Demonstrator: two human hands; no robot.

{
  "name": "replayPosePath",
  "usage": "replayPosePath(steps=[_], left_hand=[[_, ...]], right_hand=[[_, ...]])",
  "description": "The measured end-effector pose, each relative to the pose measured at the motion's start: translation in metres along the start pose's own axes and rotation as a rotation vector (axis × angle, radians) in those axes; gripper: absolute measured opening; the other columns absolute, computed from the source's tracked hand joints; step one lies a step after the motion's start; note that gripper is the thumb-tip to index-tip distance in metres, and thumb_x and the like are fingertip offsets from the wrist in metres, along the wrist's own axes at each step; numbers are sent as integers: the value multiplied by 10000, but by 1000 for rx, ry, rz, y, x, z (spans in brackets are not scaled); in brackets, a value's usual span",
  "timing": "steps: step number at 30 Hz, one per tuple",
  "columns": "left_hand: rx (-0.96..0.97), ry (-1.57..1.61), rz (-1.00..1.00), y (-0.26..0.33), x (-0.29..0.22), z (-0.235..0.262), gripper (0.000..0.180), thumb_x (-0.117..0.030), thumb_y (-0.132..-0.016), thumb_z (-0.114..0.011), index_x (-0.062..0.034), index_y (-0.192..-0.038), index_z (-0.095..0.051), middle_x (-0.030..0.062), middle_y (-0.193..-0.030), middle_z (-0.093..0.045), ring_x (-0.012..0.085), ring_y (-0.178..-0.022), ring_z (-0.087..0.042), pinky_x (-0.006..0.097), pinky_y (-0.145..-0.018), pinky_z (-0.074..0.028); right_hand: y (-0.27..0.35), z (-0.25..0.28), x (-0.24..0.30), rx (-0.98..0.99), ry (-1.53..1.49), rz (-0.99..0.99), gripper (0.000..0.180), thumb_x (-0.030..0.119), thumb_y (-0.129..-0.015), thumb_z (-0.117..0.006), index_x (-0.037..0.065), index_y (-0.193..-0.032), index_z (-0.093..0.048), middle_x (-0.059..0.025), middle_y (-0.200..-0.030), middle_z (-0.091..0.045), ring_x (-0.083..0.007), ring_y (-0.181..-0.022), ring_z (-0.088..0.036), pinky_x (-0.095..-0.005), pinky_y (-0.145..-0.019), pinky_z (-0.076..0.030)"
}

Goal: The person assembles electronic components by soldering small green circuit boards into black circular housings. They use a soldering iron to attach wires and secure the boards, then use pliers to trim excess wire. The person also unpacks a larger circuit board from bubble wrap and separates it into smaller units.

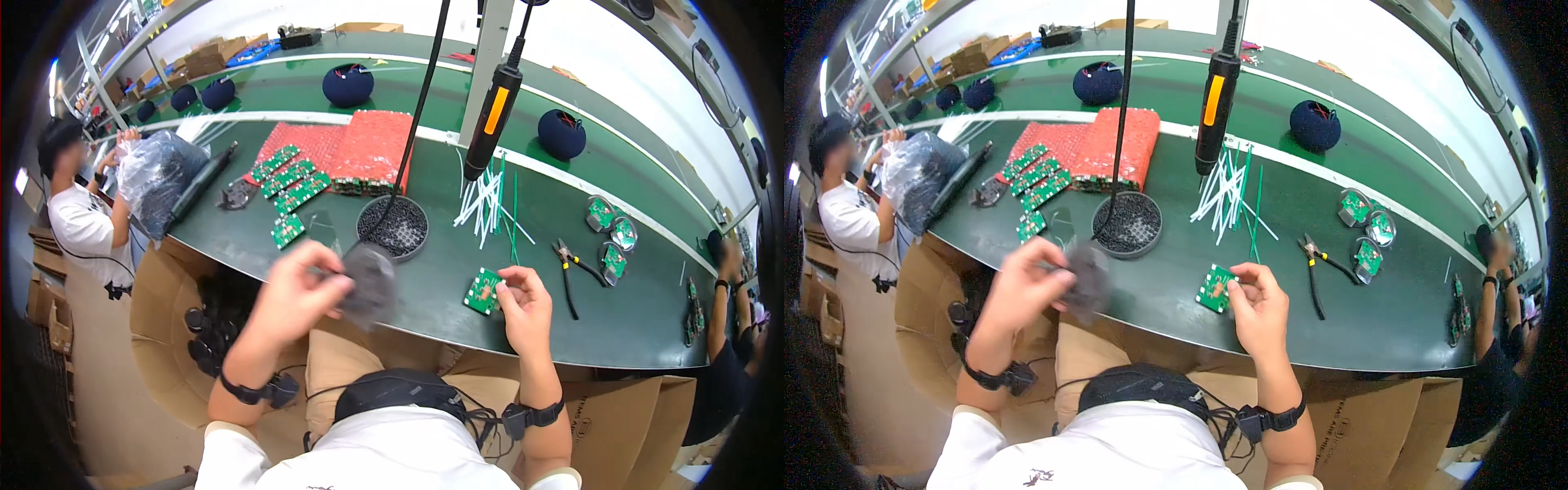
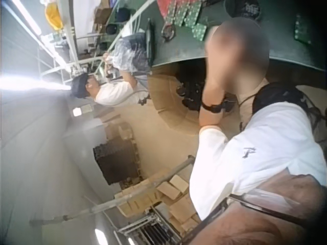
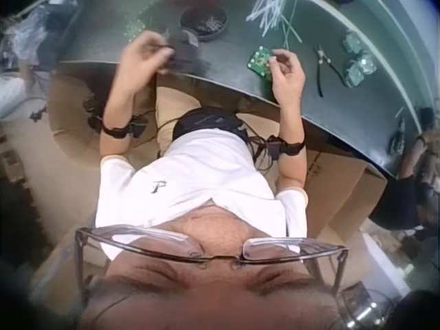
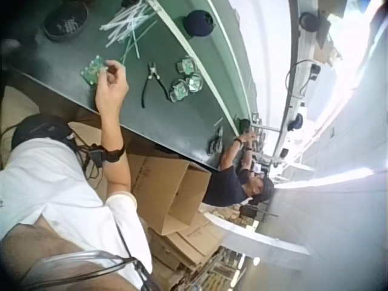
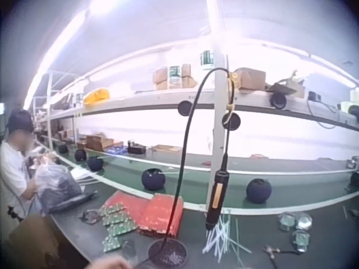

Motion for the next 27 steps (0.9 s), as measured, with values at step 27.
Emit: replayPosePath(steps=[27], left_hand=[[56,-687,-441,32,1,-136,607,-443,-614,-938,-94,-1051,-701,59,-948,-634,255,-811,-689,372,-683,-551]], right_hand=[[50,44,34,6,566,178,154,-88,-838,-764,-37,-975,-715,-85,-970,-692,-123,-832,-661,-240,-729,-536]])
Point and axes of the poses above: each hand's wrist, its own y-axis away from the middle knuckle, its own z-axis out of the back of the hand, x = y × z, the point moved 9 cm from there along -y, towards the middle knuckle
